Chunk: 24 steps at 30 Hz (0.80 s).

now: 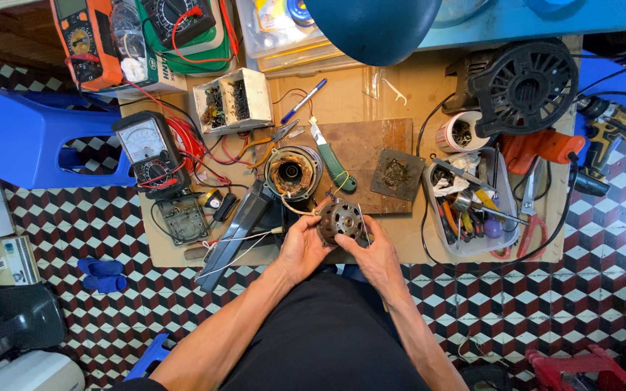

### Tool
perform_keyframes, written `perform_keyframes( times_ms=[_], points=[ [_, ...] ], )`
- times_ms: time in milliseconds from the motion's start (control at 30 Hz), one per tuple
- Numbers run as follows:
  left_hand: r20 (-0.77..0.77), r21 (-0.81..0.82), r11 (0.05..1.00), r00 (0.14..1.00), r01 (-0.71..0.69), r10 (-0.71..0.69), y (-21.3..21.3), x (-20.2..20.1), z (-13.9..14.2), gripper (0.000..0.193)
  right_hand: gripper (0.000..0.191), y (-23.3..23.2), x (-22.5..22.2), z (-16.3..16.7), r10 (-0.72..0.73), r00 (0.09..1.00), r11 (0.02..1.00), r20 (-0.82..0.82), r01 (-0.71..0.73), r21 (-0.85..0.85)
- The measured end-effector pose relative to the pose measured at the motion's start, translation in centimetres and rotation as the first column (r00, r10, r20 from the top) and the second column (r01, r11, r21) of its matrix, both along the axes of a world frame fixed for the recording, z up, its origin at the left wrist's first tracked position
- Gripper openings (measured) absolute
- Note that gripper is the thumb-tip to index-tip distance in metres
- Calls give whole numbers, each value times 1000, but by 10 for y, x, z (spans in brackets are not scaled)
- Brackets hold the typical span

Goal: The person disassembles a small motor or fan component on a cluttered workbench, using pliers and a screwdriver to remove parts and adjust internal wiring. They repeatedly separate and reassemble the housing and rotor, inspecting the interior and manipulating wires throughout the process.

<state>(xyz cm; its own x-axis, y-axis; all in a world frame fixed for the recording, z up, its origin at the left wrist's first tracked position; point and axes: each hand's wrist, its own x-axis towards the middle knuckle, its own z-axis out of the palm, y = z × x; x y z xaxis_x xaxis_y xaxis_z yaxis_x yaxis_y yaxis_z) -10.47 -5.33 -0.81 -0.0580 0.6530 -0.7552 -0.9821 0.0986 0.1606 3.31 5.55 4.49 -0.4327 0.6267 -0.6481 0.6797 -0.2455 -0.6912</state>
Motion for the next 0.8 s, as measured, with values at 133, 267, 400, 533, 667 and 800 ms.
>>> perform_keyframes(
  times_ms=[133,267,400,533,667,800],
  points=[
    [62,2,998,996,-65,65,-4,-1,-1,53,88,5,-3,2,-8,995,968,97,32,-248],
    [60,-22,994,993,-104,105,-11,-4,-5,48,70,16,22,-22,-71,995,961,-65,51,-271],
    [52,-77,985,986,-157,161,-16,-2,-11,43,47,15,52,-79,-194,981,958,7,191,-212],
    [92,-104,959,957,-264,274,-17,3,-15,35,48,2,64,-122,-185,968,962,-172,143,-234],
    [137,-129,924,917,-360,376,-14,6,-17,32,41,-4,57,-118,-174,977,872,123,211,-442],
    [162,-94,909,894,-407,417,-13,10,-14,31,31,-9,45,-99,-222,973,851,63,226,-474]
  ],
)
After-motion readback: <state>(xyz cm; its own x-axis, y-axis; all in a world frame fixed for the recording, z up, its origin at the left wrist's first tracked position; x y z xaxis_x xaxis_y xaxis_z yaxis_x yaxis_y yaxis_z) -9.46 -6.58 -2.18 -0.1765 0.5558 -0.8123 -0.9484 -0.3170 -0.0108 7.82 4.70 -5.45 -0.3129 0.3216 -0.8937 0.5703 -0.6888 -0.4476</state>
